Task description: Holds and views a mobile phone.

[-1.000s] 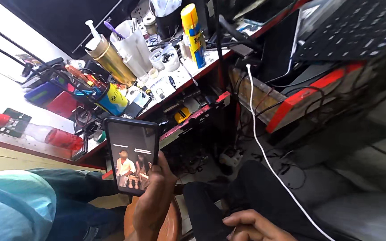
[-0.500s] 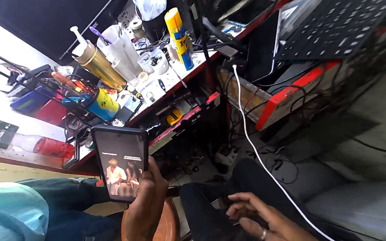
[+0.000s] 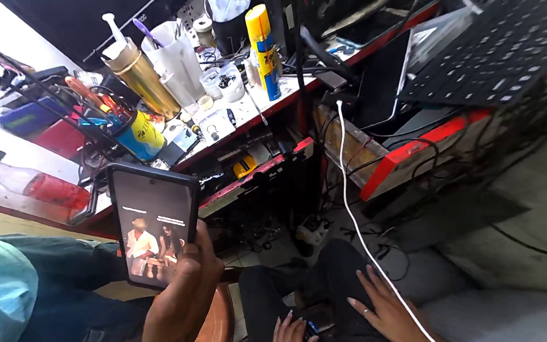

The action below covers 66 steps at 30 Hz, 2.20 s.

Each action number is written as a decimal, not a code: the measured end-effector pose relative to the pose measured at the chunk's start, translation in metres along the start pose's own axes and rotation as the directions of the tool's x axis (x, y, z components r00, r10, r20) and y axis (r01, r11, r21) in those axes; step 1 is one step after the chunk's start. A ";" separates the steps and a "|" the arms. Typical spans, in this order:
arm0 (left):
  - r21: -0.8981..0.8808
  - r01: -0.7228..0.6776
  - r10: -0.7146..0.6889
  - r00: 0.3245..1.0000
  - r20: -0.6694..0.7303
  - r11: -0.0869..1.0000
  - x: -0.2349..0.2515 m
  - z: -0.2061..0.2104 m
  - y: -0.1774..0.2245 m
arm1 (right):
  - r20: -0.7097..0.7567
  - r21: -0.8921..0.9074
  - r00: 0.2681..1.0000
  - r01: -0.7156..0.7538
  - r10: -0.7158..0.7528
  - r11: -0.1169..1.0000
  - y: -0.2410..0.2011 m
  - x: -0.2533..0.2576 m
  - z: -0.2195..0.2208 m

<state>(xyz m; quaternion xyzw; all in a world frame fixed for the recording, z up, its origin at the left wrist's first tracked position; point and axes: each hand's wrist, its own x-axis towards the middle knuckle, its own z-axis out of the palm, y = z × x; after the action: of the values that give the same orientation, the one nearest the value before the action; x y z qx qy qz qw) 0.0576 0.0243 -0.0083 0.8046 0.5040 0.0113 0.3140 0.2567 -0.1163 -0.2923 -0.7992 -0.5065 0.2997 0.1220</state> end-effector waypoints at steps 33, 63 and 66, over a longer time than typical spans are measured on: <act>0.046 0.117 -0.115 0.992 -0.050 0.992 0.017 0.012 -0.018 | 0.403 -0.272 0.869 0.412 -0.286 0.870 -0.041 0.103 0.004; -0.105 0.067 -0.092 0.963 -0.253 0.992 0.011 -0.005 0.030 | 0.474 -0.246 0.850 0.380 -0.232 0.892 -0.052 0.101 -0.008; -0.132 0.101 -0.129 0.967 -0.218 0.986 0.011 -0.008 0.037 | 0.464 -0.250 0.854 0.381 -0.235 0.890 -0.051 0.102 -0.008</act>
<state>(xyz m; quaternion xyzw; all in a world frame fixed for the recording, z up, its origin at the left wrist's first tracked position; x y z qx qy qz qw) 0.0898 0.0266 0.0141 0.7471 0.5806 0.1150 0.3025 0.2554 -0.0025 -0.2965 -0.6310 -0.6870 0.3514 -0.0799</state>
